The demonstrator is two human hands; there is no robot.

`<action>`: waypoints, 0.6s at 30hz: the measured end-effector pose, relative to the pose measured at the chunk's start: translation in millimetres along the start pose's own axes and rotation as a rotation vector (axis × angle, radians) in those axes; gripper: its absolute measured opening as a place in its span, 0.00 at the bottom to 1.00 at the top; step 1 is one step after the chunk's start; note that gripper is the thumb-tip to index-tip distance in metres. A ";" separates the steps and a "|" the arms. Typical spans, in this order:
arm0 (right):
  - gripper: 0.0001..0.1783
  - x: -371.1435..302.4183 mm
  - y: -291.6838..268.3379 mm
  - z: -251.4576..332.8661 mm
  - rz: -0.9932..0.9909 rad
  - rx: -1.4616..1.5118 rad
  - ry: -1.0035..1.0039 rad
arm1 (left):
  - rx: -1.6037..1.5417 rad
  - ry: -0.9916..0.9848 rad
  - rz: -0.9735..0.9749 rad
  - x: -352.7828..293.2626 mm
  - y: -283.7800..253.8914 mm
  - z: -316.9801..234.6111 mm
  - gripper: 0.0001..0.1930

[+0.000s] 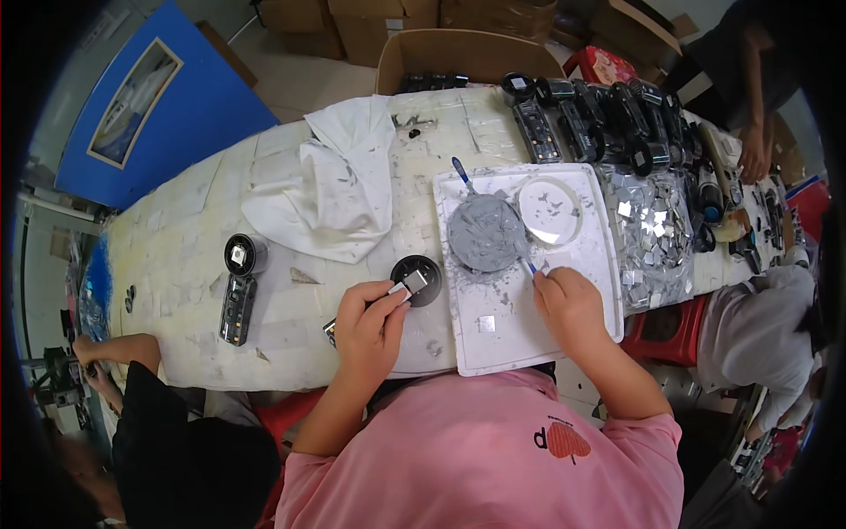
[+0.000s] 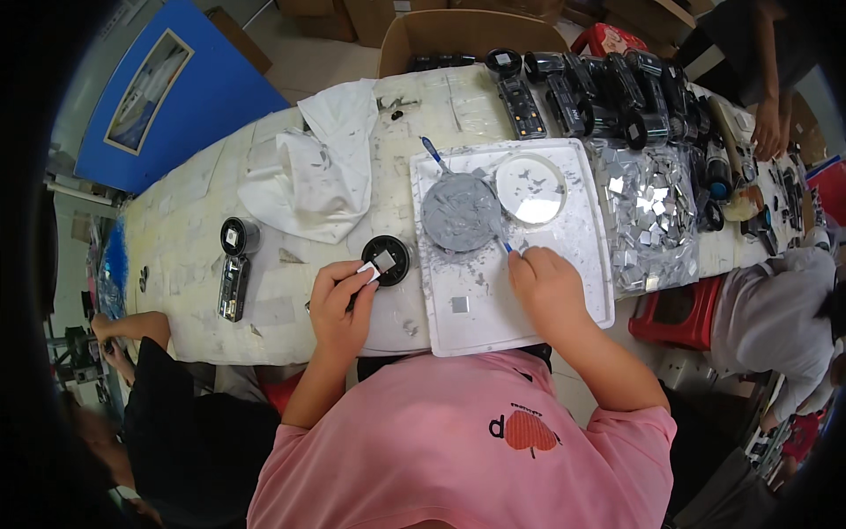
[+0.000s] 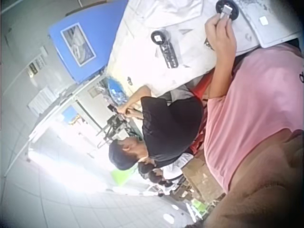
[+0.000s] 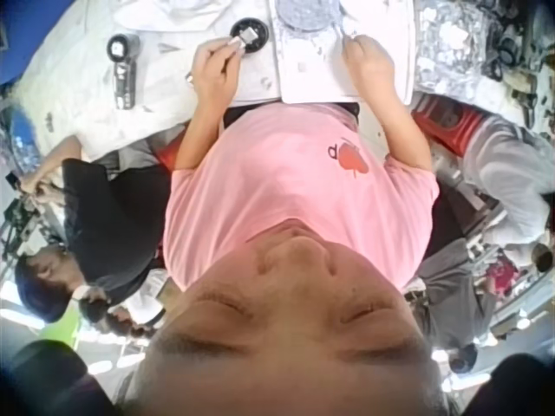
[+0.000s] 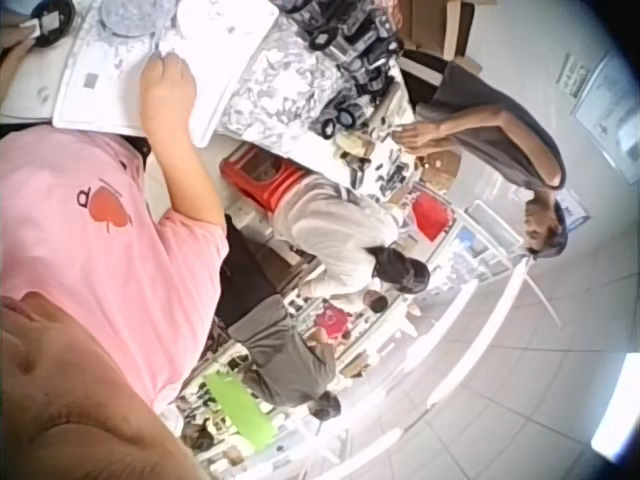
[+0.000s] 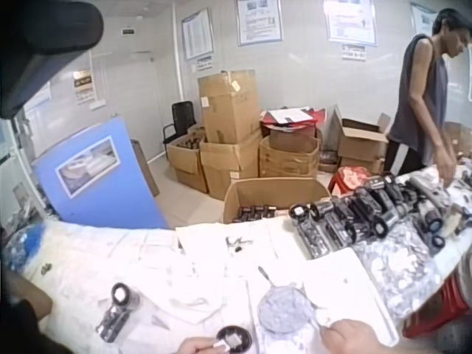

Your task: Applying thermal paste or adhesive to electronic components using a small applicator.

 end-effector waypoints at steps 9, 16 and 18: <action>0.07 -0.1 -12.0 14.0 -0.033 0.037 0.038 | 0.033 0.021 0.058 0.9 -6.4 -2.9 0.15; 0.03 2.9 -6.4 9.2 0.042 0.676 0.520 | -0.060 -0.054 0.017 -4.1 -9.3 7.0 0.16; 0.03 2.1 4.9 8.1 0.038 0.861 0.661 | -0.081 -0.106 0.013 -5.9 -7.9 10.2 0.16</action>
Point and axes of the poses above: each hand's wrist, its own x-axis towards the middle knuckle, its own y-axis out of the palm, z = x × y, the point moved 7 cm from there along x, towards the middle knuckle, and after that the axes turned 12 degrees about x, right-handed, at the moved point
